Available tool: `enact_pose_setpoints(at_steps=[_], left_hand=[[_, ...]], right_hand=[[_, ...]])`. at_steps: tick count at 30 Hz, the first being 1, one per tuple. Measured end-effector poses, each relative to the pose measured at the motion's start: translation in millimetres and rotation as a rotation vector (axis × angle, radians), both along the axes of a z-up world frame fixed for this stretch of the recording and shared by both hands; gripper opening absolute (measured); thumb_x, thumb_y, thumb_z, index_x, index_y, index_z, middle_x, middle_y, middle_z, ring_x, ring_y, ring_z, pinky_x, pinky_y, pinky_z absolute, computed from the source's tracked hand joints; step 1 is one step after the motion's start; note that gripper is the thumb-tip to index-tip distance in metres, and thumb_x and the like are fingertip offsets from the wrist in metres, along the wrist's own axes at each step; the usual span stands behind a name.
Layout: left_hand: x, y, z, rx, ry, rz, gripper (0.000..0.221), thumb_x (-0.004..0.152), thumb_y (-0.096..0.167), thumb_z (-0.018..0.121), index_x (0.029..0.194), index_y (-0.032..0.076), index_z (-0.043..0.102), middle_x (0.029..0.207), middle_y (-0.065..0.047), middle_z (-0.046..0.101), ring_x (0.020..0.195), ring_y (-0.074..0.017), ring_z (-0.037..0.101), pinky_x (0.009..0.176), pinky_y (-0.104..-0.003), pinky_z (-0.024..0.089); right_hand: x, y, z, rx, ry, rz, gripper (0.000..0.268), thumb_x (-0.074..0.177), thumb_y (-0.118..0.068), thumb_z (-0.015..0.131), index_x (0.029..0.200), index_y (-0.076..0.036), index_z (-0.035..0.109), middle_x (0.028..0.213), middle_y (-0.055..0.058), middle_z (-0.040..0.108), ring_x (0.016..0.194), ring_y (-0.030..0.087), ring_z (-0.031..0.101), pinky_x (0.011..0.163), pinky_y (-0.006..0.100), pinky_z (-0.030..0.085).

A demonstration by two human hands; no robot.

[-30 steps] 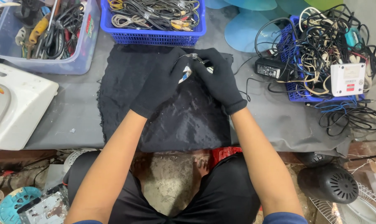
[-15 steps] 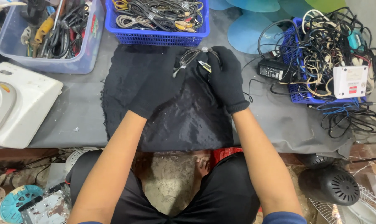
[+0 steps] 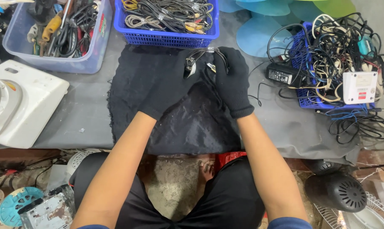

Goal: The person is assembling a motorcycle wire harness by threading it through a metal ring and wrapping it with a black protective sleeve.

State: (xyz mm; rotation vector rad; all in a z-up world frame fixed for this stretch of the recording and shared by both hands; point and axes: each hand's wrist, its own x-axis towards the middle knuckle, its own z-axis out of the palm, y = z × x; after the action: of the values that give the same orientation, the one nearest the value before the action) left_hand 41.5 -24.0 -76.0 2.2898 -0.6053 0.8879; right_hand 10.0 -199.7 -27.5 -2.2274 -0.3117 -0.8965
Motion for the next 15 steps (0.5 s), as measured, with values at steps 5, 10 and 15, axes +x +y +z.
enact_pose_setpoints(at_steps=[5,10,15], left_hand=[[-4.5,-7.7,0.7,-0.082,0.156,0.018,0.06,0.086,0.07,0.075,0.126,0.027,0.061,0.107,0.009,0.076,0.108,-0.0135,0.072,0.091,-0.023,0.055],[-15.5,-13.8,21.9,0.063,0.158,0.004,0.07,0.092,0.042,0.08,0.145,0.003,0.055,0.125,-0.003,0.073,0.123,-0.0189,0.066,0.118,-0.024,0.039],[-23.7,-15.6,35.2,-0.061,0.233,0.022,0.067,0.09,0.044,0.083,0.14,0.008,0.057,0.109,-0.005,0.076,0.106,-0.0208,0.074,0.104,-0.028,0.052]], right_hand=[[-2.0,1.2,7.1,0.084,0.131,-0.012,0.018,0.108,-0.029,0.058,0.111,-0.013,0.067,0.092,0.014,0.068,0.096,0.04,0.068,0.087,0.05,0.055],[3.8,-1.4,1.2,0.061,0.114,0.064,0.013,0.107,-0.027,0.063,0.111,-0.016,0.07,0.088,0.008,0.069,0.094,0.036,0.071,0.085,0.045,0.057],[5.3,0.3,1.7,0.034,0.022,0.084,0.01,0.105,-0.021,0.066,0.11,-0.014,0.071,0.086,0.01,0.068,0.088,0.037,0.07,0.079,0.044,0.056]])
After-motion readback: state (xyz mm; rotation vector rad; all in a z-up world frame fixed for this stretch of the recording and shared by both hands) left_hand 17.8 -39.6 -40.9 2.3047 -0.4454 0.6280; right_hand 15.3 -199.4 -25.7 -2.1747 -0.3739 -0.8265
